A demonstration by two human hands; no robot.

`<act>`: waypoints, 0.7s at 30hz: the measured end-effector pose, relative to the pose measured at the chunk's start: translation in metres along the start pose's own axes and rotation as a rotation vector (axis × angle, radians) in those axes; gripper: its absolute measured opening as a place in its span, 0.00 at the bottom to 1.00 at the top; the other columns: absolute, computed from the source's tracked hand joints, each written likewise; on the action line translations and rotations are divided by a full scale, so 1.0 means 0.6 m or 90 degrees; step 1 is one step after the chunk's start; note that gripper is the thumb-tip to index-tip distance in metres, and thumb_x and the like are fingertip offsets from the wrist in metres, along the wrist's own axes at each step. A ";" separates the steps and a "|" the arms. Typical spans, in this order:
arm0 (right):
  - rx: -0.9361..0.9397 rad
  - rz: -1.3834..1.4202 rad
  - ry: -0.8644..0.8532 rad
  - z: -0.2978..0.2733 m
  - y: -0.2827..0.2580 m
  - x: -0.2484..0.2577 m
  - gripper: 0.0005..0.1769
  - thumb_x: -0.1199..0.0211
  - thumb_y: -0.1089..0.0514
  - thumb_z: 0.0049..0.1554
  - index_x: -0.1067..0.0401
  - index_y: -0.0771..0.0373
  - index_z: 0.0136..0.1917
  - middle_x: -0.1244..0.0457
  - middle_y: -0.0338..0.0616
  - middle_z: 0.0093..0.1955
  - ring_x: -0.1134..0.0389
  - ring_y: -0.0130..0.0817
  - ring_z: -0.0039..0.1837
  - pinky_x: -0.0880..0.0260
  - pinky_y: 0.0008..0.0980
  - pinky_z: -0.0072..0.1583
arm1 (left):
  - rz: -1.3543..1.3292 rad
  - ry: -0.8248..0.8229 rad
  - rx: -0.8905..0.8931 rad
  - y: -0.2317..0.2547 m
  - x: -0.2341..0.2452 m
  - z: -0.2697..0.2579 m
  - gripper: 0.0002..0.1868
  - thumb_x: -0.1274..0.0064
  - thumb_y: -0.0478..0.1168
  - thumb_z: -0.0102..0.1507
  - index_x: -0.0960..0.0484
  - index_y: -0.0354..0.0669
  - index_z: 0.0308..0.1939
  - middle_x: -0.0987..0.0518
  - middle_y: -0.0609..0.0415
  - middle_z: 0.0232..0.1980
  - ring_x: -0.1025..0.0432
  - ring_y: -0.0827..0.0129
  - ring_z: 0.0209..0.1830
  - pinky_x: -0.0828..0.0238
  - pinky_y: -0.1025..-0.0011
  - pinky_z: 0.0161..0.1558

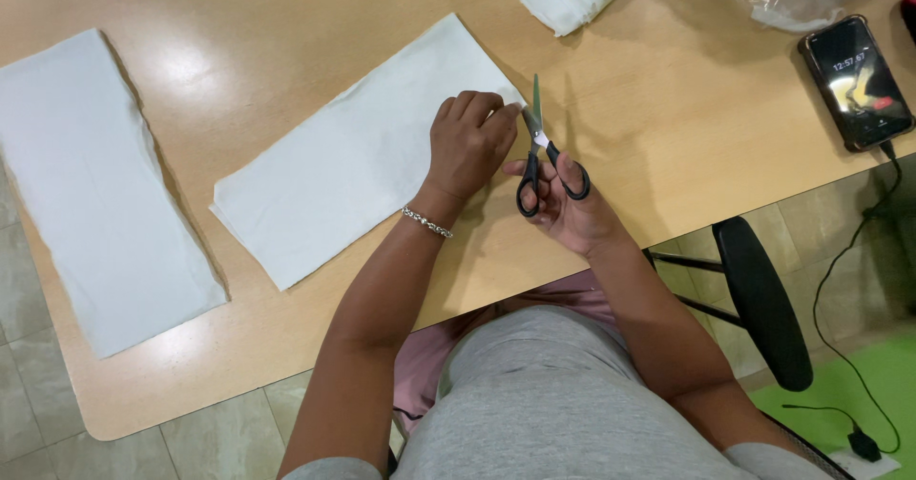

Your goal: The person folds rectangular pieces of white fabric on a table, uses scissors to cut and trim specific pieces, and adds the finished folded items to a growing stack.

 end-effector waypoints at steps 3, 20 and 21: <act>-0.018 0.025 0.018 -0.006 -0.004 0.005 0.41 0.50 0.24 0.61 0.30 0.62 0.65 0.34 0.38 0.34 0.39 0.18 0.36 0.42 0.15 0.35 | -0.059 0.018 0.005 0.005 0.003 0.004 0.06 0.38 0.37 0.59 0.14 0.51 0.40 0.18 0.57 0.43 0.21 0.63 0.44 0.23 0.68 0.41; 0.028 0.088 0.092 -0.008 0.009 0.034 0.31 0.45 0.38 0.66 0.27 0.71 0.59 0.51 0.33 0.23 0.53 0.17 0.27 0.58 0.10 0.28 | -0.133 0.029 -0.028 0.026 0.032 0.029 0.02 0.38 0.36 0.59 0.13 0.48 0.35 0.13 0.55 0.36 0.16 0.63 0.38 0.18 0.69 0.46; 0.028 0.088 0.092 -0.008 0.006 0.031 0.31 0.45 0.38 0.66 0.27 0.71 0.59 0.51 0.33 0.23 0.53 0.17 0.27 0.58 0.10 0.28 | -0.133 0.029 -0.028 0.029 0.035 0.031 0.02 0.38 0.36 0.59 0.13 0.48 0.35 0.13 0.55 0.36 0.16 0.63 0.38 0.18 0.69 0.46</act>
Point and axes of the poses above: each hand's wrist, its own z-axis towards the middle knuckle, its own x-axis out of the back of the hand, y = z × x, the point moved 1 cm from there along z, towards the middle knuckle
